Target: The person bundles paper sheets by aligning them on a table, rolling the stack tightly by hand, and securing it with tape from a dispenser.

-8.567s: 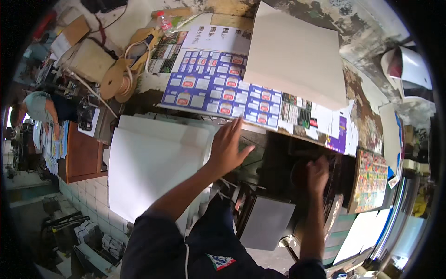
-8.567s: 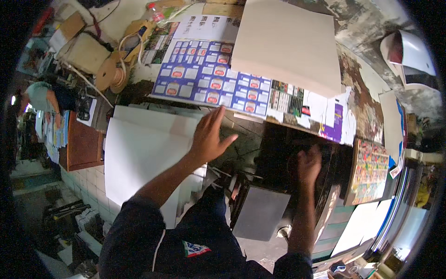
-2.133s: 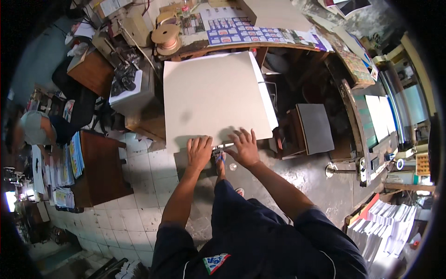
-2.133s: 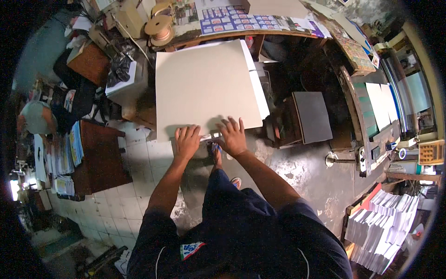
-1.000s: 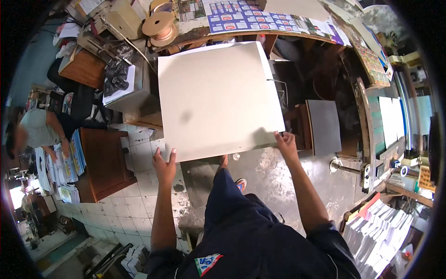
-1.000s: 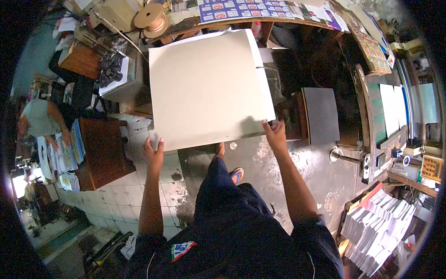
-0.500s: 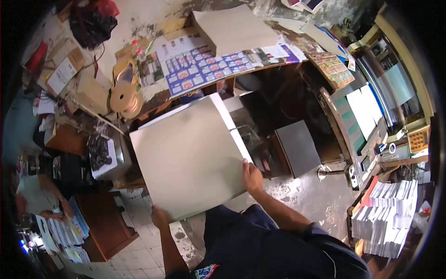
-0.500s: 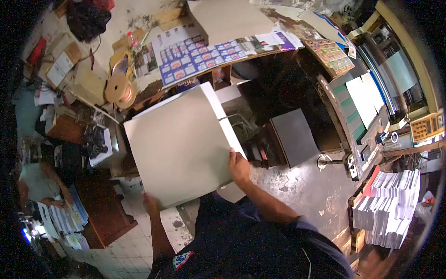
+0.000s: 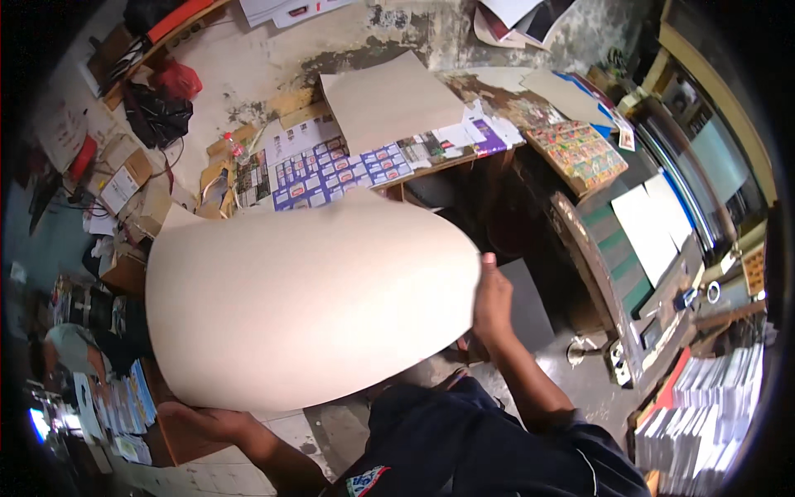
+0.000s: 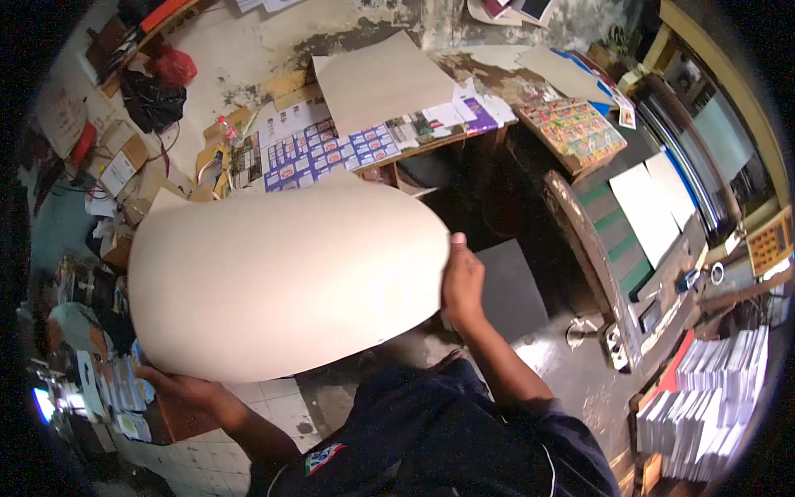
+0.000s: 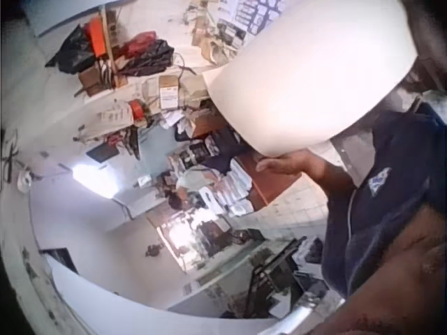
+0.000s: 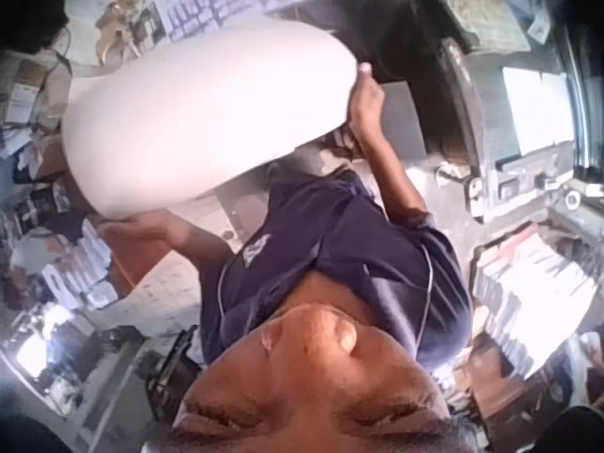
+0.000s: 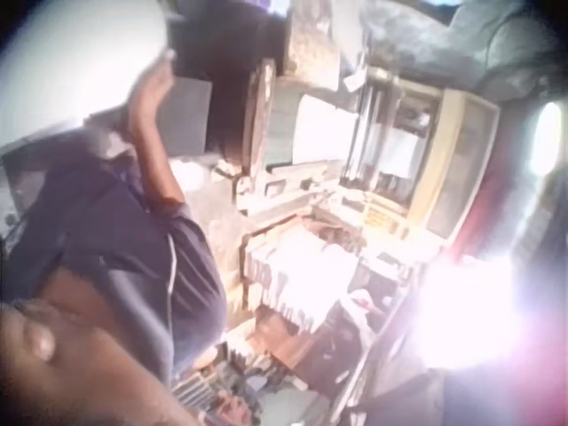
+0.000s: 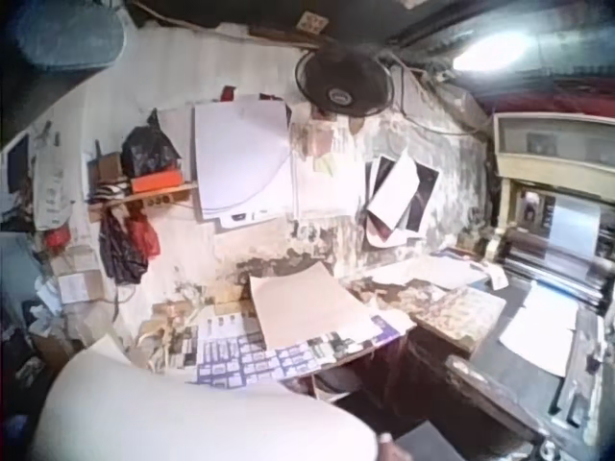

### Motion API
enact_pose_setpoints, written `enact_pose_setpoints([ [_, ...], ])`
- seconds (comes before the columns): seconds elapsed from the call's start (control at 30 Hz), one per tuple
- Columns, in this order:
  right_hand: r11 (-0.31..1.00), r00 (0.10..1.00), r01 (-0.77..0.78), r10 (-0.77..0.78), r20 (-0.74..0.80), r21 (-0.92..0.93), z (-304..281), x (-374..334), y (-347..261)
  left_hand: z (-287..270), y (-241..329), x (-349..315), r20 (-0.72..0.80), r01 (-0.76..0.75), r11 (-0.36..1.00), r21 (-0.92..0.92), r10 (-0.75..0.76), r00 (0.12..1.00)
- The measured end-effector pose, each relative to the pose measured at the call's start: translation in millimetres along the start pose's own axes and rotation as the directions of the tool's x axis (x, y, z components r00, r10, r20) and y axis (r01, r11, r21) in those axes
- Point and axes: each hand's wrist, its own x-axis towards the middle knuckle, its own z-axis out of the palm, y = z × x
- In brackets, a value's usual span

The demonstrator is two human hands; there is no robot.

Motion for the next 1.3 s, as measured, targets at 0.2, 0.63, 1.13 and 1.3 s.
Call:
enact_pose_setpoints([
  [0.2,0.759,0.902,0.422,-0.408,-0.143,0.496,-84,92,-132,138,120,8,-0.154,-0.432,0.901,-0.028,0.423,0.893],
  [0.63,0.879,0.894,0.421,-0.361,-0.264,0.225,-147,238,-79,294,-51,-45,0.249,0.25,0.967,-0.057,-0.229,0.941],
  [1.13,0.771,0.808,0.58,-0.503,-0.307,0.265,116,571,-242,576,-200,201,-0.067,-0.085,0.953,-0.292,0.068,0.995],
  [1.3,0.807,0.792,0.578,-0.59,-0.155,-0.118,164,659,-178,627,-277,177,0.159,-0.005,0.988,0.153,-0.02,0.987],
])
